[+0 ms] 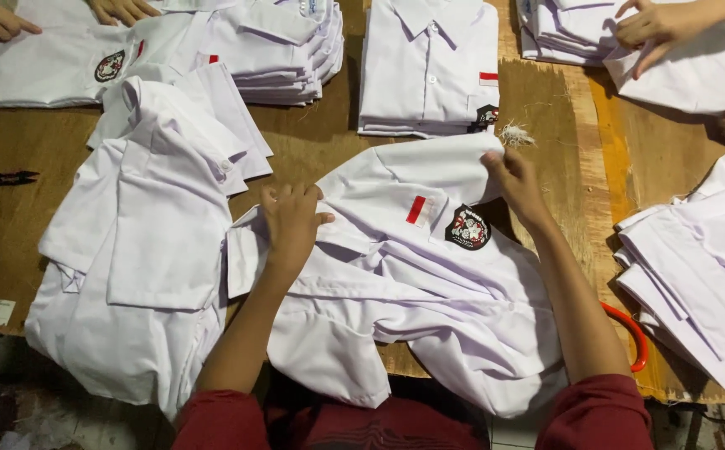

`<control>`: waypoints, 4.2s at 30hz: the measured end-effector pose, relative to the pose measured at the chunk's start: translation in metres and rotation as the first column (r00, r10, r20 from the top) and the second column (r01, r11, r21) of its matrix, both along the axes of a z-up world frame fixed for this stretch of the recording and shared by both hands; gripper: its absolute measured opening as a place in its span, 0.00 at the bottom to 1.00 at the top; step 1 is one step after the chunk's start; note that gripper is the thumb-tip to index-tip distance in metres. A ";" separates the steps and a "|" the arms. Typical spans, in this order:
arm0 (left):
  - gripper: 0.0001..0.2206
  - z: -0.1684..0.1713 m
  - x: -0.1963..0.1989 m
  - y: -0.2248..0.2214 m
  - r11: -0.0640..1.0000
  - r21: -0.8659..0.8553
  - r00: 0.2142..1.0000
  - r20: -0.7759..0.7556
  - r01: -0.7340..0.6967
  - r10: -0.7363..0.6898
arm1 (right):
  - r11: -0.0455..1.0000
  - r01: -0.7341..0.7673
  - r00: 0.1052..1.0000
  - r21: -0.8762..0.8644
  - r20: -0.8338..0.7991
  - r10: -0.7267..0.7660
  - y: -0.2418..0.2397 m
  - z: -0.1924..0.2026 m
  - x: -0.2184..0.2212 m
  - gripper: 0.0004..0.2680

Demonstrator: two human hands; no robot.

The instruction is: A person unfolds a white shirt on a wooden table and uses scissors to trim loose threads from the seams and logo area.

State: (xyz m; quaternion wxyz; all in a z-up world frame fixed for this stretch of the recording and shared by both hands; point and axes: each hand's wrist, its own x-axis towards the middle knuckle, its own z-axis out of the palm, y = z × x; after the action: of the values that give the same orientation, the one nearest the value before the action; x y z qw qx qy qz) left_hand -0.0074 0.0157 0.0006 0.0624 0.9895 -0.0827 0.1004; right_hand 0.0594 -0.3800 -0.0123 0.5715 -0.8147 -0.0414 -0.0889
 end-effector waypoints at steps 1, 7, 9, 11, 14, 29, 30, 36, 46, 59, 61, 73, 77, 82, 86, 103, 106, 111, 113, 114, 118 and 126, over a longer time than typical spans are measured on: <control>0.18 -0.004 0.003 0.001 1.000 -0.001 1.000 0.001 -0.001 0.001 | 1.000 -0.001 1.000 -0.001 0.001 0.001 -0.007 0.001 0.006 0.09; 0.13 0.001 0.014 0.008 0.998 -0.063 0.992 0.129 0.019 -0.011 | 0.999 -0.021 0.964 -0.036 0.265 0.030 -0.021 0.019 0.031 0.06; 0.06 0.015 0.018 0.010 0.981 -0.191 0.990 0.140 0.023 0.004 | 0.999 0.034 0.973 0.016 0.230 -0.037 -0.016 0.036 0.029 0.06; 0.08 0.030 0.021 0.008 0.966 -0.257 0.995 0.104 0.032 -0.005 | 0.999 0.054 0.973 0.000 0.227 -0.052 -0.017 0.053 0.018 0.05; 0.10 0.053 0.031 0.013 0.945 -0.323 0.998 0.060 0.049 -0.031 | 0.996 0.087 0.974 -0.001 0.209 -0.085 -0.025 0.054 0.018 0.05; 0.08 0.052 0.038 -0.054 0.883 -0.246 0.917 0.121 0.399 -0.380 | 0.916 0.034 0.982 -0.401 0.184 0.044 0.004 0.026 -0.024 0.10; 0.08 0.047 0.037 -0.068 0.761 -0.356 0.837 0.143 0.541 -0.528 | 0.910 -0.060 0.998 -0.410 -0.009 0.061 0.017 0.034 -0.038 0.13; 0.15 0.000 0.037 -0.097 0.750 -0.125 0.734 -0.155 0.649 -0.661 | 0.911 -0.036 0.999 -0.411 0.016 0.047 0.018 -0.028 -0.043 0.19; 0.13 -0.017 0.030 -0.086 0.797 -0.107 0.792 -0.096 0.594 -0.603 | 0.954 -0.116 0.983 -0.278 0.108 0.151 0.047 -0.004 -0.060 0.18; 0.09 -0.021 0.013 -0.086 0.780 -0.094 0.776 0.225 0.619 -0.589 | 0.986 0.090 0.989 -0.140 0.130 -0.072 0.059 -0.017 -0.051 0.05; 0.09 -0.020 0.013 -0.087 0.781 -0.093 0.775 0.242 0.617 -0.583 | 0.995 0.087 0.994 -0.040 0.071 -0.084 0.057 -0.015 -0.051 0.06; 0.09 -0.024 0.014 -0.085 0.757 -0.109 0.753 0.268 0.644 -0.601 | 0.976 0.162 0.977 0.148 -0.164 -0.138 0.055 -0.001 -0.055 0.09; 0.09 -0.027 0.015 -0.085 0.759 -0.117 0.754 0.282 0.640 -0.593 | 0.997 -0.071 0.995 -0.040 -0.067 0.068 0.037 -0.006 -0.054 0.13; 0.08 -0.027 0.016 -0.086 0.759 -0.115 0.748 0.315 0.641 -0.584 | 0.981 -0.123 0.992 -0.149 -0.027 0.120 0.032 -0.005 -0.055 0.11; 0.09 -0.028 0.017 -0.087 0.759 -0.117 0.744 0.340 0.640 -0.575 | 0.974 -0.152 0.987 -0.165 0.021 0.158 0.032 -0.009 -0.056 0.12; 0.05 -0.004 0.033 -0.131 0.717 -0.134 0.660 0.532 0.684 -0.530 | 0.958 -0.256 0.966 0.127 0.003 0.257 0.032 -0.012 -0.058 0.13; 0.02 -0.002 0.030 -0.129 0.708 -0.181 0.675 0.527 0.683 -0.517 | 0.958 -0.248 0.968 0.144 0.004 0.250 0.037 -0.011 -0.061 0.14; 0.02 -0.001 0.029 -0.130 0.724 -0.199 0.699 0.516 0.661 -0.496 | 0.961 -0.255 0.966 0.106 -0.016 0.258 0.035 -0.010 -0.060 0.14; 0.02 -0.010 0.032 -0.131 0.726 -0.197 0.700 0.514 0.659 -0.497 | 0.961 -0.255 0.966 0.107 -0.023 0.259 0.035 -0.010 -0.060 0.14; 0.02 -0.015 0.034 -0.132 0.727 -0.193 0.700 0.512 0.659 -0.498 | 0.961 -0.255 0.965 0.109 -0.028 0.259 0.035 -0.010 -0.060 0.14; 0.04 -0.014 0.037 -0.130 0.730 -0.147 0.690 0.491 0.667 -0.532 | 0.959 -0.268 0.962 0.094 -0.036 0.272 0.030 -0.014 -0.058 0.14; 0.06 -0.015 0.038 -0.131 0.726 -0.090 0.672 0.469 0.682 -0.573 | 0.890 -0.302 0.940 -0.340 0.047 0.337 0.027 0.050 -0.076 0.08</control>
State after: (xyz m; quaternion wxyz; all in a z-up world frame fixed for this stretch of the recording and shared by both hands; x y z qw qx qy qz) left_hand 0.0309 -0.1153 -0.0148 0.2024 0.8379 -0.4179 0.2869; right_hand -0.0169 -0.3529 0.0382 0.4317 -0.8746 -0.2190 -0.0278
